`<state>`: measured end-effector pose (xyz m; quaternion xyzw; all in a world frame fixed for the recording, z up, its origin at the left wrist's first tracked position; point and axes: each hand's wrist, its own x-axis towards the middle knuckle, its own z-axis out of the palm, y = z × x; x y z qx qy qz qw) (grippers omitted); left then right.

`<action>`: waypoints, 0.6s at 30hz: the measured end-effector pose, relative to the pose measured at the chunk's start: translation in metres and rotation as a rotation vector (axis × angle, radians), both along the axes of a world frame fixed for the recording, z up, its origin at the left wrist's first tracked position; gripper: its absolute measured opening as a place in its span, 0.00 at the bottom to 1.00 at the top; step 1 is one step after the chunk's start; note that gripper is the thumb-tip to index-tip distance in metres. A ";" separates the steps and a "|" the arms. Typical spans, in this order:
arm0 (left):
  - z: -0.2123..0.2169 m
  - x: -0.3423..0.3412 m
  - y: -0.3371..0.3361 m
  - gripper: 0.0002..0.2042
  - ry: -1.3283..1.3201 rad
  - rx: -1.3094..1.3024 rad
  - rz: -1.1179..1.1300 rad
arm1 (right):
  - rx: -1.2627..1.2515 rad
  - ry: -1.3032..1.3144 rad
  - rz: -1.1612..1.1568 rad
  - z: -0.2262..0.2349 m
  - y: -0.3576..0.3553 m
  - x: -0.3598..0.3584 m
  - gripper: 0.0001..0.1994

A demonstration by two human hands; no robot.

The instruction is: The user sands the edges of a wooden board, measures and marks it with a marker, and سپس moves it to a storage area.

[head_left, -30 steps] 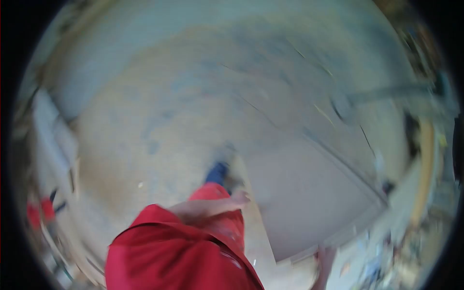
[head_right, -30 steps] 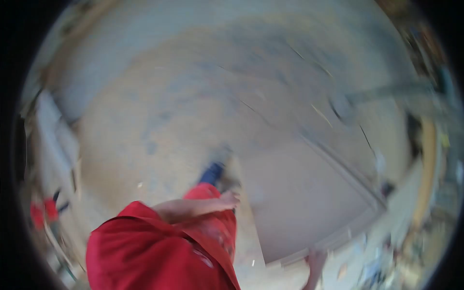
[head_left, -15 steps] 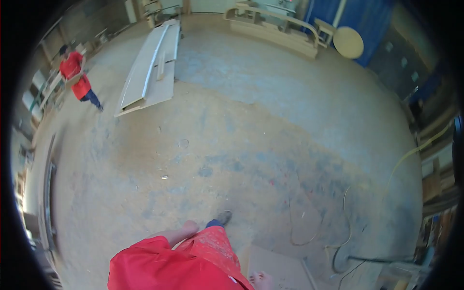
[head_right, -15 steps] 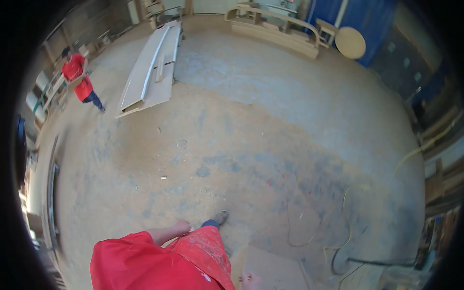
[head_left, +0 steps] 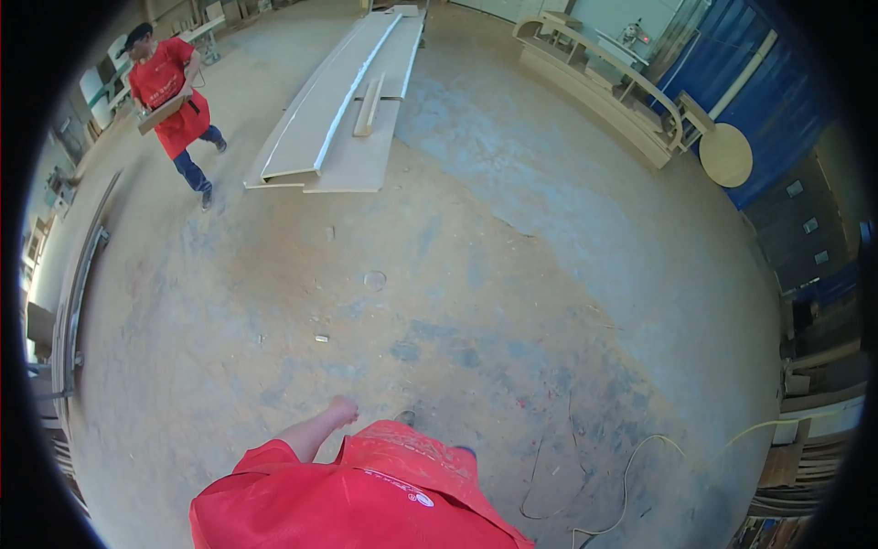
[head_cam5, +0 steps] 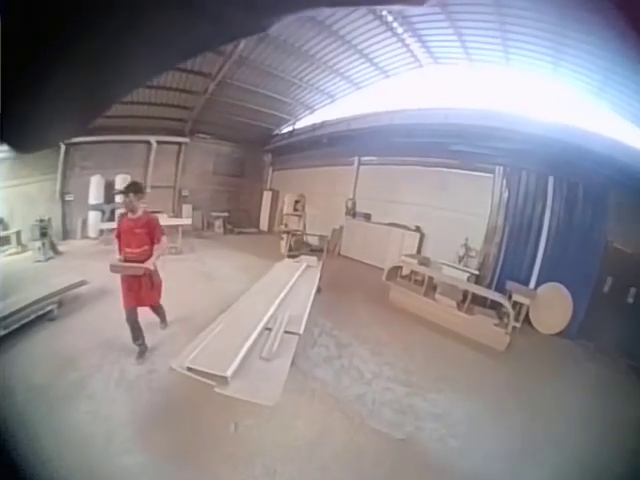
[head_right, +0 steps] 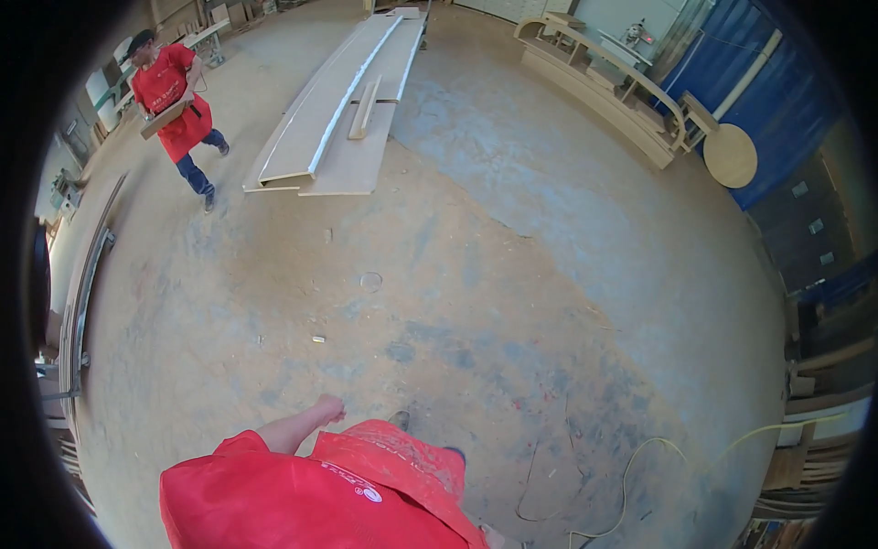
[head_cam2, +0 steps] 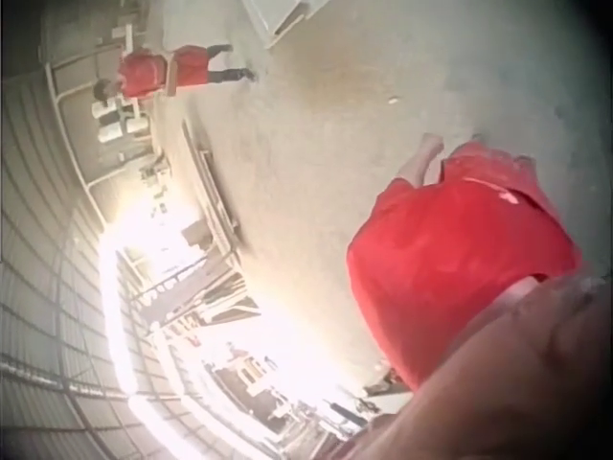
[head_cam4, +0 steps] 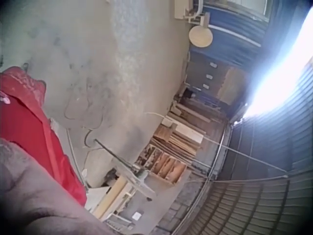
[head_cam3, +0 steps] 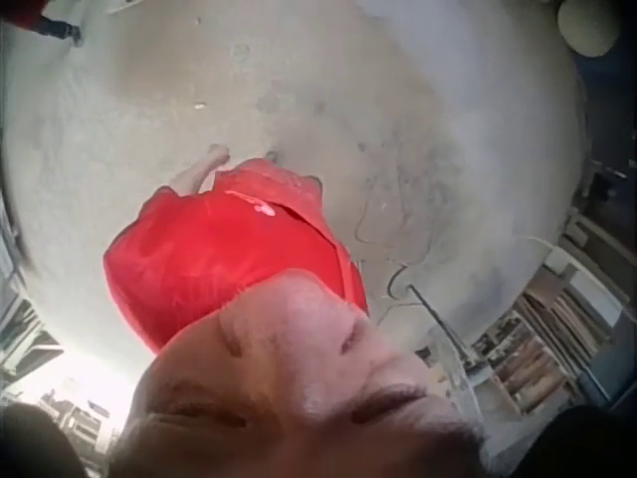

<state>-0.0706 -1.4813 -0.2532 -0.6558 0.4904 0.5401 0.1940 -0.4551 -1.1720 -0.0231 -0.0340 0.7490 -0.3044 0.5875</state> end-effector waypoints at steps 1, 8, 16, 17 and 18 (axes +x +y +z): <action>0.004 -0.011 -0.024 0.06 0.177 -0.003 0.217 | 0.013 -0.009 -0.012 -0.013 -0.011 -0.014 0.13; 0.034 -0.097 -0.158 0.05 0.543 0.043 0.736 | 0.050 -0.093 -0.078 -0.098 -0.125 -0.117 0.11; 0.056 -0.129 -0.244 0.11 0.172 -0.346 -0.348 | 0.050 -0.126 -0.097 -0.123 -0.346 -0.303 0.09; 0.059 -0.130 -0.250 0.14 0.096 -0.483 -0.856 | 0.061 -0.127 -0.092 -0.122 -0.369 -0.322 0.08; 0.069 -0.138 -0.258 0.14 -0.011 -0.429 -0.810 | 0.071 -0.123 -0.093 -0.120 -0.393 -0.340 0.08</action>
